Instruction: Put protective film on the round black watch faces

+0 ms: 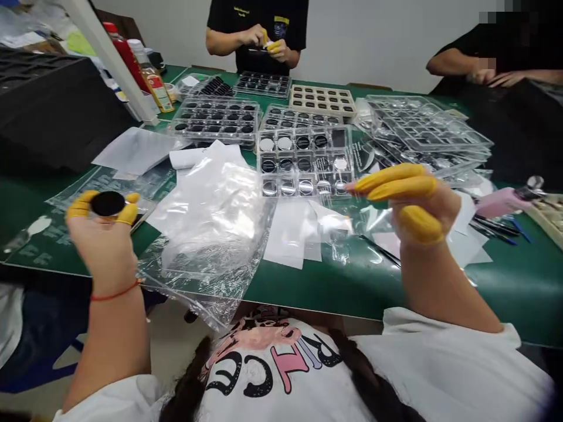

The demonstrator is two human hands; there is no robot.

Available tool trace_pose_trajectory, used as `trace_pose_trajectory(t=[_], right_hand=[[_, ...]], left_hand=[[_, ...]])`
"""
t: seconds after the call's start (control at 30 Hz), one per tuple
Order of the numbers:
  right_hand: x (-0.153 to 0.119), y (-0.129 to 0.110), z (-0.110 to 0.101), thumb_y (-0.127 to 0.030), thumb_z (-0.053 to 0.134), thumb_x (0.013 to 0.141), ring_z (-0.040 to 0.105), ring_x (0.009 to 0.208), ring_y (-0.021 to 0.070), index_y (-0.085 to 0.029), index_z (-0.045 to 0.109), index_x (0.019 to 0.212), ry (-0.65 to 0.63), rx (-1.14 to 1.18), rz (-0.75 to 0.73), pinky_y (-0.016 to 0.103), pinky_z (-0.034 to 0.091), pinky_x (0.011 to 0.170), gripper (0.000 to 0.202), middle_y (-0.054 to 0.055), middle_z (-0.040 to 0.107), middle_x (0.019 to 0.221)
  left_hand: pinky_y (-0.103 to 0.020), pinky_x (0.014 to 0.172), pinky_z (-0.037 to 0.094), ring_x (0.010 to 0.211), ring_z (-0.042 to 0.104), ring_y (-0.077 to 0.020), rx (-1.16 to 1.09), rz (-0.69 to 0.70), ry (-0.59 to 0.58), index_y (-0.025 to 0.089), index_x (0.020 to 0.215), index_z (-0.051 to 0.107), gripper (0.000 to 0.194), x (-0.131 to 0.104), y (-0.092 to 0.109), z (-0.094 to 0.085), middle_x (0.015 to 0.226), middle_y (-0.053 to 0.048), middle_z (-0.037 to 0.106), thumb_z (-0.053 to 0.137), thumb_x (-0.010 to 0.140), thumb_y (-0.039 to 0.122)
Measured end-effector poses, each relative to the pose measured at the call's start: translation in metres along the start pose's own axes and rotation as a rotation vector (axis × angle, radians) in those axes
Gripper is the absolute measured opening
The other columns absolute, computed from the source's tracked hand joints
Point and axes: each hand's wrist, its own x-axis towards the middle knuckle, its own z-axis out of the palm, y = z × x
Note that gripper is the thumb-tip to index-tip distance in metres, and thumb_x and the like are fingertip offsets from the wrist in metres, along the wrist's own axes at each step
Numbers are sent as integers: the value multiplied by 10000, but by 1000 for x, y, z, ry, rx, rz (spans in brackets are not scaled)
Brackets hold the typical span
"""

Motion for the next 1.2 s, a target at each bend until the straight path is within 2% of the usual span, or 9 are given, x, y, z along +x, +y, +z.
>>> trace_pose_trajectory(t=[0.13, 0.33, 0.5, 0.73, 0.83, 0.93, 1.07, 1.13, 1.2], right_hand=[[-15, 2, -6, -509, 497, 897, 695, 702, 201, -257, 688, 801, 225, 402, -20, 361, 615, 611, 331, 45, 663, 745], [-32, 18, -2, -591, 433, 927, 710, 710, 189, -171, 667, 806, 42, 561, 172, 372, 626, 669, 496, 85, 685, 815], [-44, 26, 0, -617, 545, 881, 726, 741, 208, -142, 683, 826, 1, 701, 279, 398, 631, 703, 497, 88, 688, 830], [-51, 40, 14, -426, 701, 843, 716, 785, 127, -168, 630, 1032, -25, 611, 490, 302, 621, 747, 329, 59, 672, 1050], [-51, 41, 16, -275, 780, 763, 705, 759, 98, -212, 504, 1299, -142, 526, 752, 294, 630, 736, 606, 95, 616, 1273], [-45, 30, 6, -268, 733, 803, 708, 691, 135, -172, 596, 1191, -236, 410, 866, 309, 633, 651, 422, 64, 713, 991], [-37, -5, -17, -181, 692, 838, 721, 797, 154, -215, 699, 1033, 103, -259, 447, 317, 622, 755, 198, 26, 742, 926], [-38, -27, -21, -115, 668, 843, 719, 865, 172, -216, 704, 1032, 147, -587, 203, 305, 604, 752, 217, 42, 754, 978], [-44, -45, -14, -86, 652, 846, 716, 847, 197, -184, 706, 1002, 14, -736, 9, 300, 584, 678, 192, 76, 762, 975]], left_hand=[[-390, 1063, 598, 1117, 691, -158, 41, 213, -275, 319, 1075, 631, 477, -30, 48, 43, 1153, 155, 681, 824, 683, 129], [-483, 1074, 574, 891, 775, -220, -142, -171, -816, 240, 1159, 596, 620, -96, 48, 113, 775, 73, 739, 903, 621, 269], [-478, 928, 632, 994, 756, -304, -125, -462, -1030, 219, 1176, 546, 642, -123, 28, 142, 878, -27, 753, 891, 637, 269], [-373, 843, 657, 852, 779, -249, -85, -464, -1017, 218, 1182, 494, 639, -140, 16, 152, 896, -23, 721, 874, 671, 276], [-333, 862, 650, 864, 779, -218, -92, -363, -1027, 220, 1174, 478, 569, -143, 6, 150, 921, -11, 708, 830, 727, 246], [-361, 947, 627, 952, 768, -219, -108, -202, -1025, 223, 1166, 484, 534, -143, -3, 146, 960, -5, 698, 812, 745, 226], [-360, 974, 619, 1033, 746, -208, -161, 127, -690, 286, 1167, 450, 566, -143, 5, 143, 1107, 16, 641, 819, 741, 247], [-302, 766, 664, 986, 757, -209, -140, 36, -618, 315, 1194, 405, 575, -144, 15, 144, 1234, -4, 599, 796, 772, 298], [-242, 544, 622, 830, 774, -185, -108, -266, -773, 328, 1232, 353, 536, -146, 23, 147, 1298, -34, 609, 723, 844, 323]])
